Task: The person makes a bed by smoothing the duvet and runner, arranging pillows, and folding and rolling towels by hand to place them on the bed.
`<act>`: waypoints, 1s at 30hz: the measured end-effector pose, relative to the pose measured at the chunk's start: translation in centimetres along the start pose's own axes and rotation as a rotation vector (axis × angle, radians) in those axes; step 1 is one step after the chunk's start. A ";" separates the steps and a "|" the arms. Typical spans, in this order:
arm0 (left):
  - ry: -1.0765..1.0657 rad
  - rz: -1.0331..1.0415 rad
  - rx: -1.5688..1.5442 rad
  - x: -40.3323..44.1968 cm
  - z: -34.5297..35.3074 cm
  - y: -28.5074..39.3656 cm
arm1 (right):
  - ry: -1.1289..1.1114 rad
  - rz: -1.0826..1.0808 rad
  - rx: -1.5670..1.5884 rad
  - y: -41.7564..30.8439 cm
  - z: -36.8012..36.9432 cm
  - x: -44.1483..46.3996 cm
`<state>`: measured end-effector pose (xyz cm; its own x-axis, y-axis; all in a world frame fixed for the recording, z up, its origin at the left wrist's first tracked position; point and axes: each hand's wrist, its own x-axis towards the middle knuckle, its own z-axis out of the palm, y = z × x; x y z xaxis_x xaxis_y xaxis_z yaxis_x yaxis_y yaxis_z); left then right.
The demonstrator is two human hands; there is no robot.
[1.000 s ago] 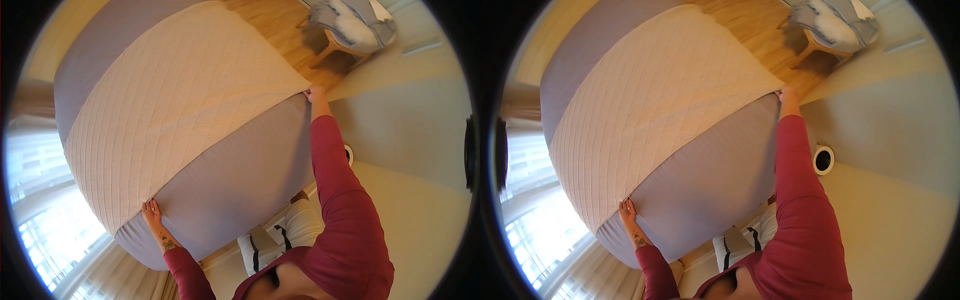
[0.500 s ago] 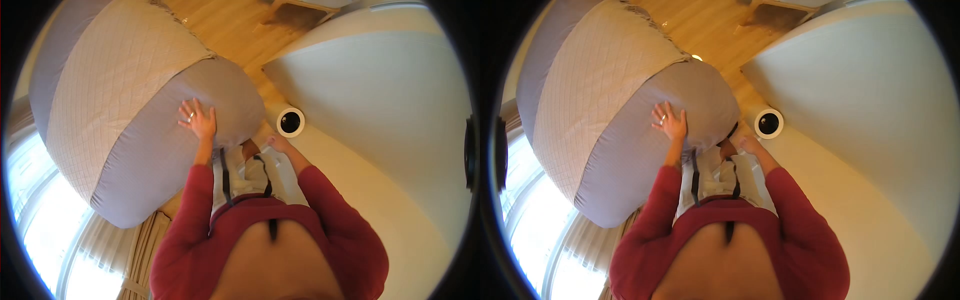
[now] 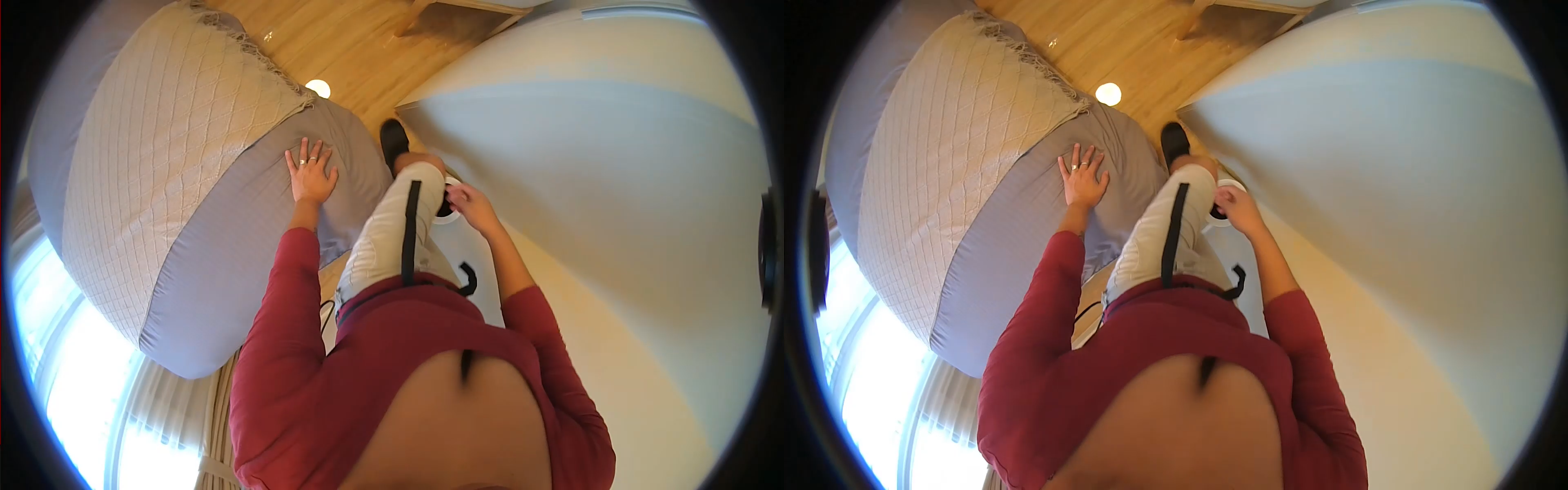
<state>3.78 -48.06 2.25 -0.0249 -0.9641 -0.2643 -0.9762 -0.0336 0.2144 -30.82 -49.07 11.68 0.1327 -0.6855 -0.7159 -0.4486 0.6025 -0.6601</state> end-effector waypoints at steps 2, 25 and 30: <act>-0.020 -0.003 0.003 0.0 -0.5 0.7 | -0.126 -0.185 -0.273 -5.0 1.2 4.1; -0.255 -1.111 -1.280 9.9 -16.8 -7.4 | -0.208 0.052 -0.179 -49.3 -4.2 50.0; -0.037 -1.223 -1.646 18.5 -14.1 -7.3 | -0.392 0.036 -0.434 -60.1 5.5 55.6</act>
<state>13.54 -69.40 9.06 0.3293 -0.2570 -0.9086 0.5867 -0.6982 0.4102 8.38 -121.16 10.30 0.3912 -0.4154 -0.8212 -0.7687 0.3431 -0.5398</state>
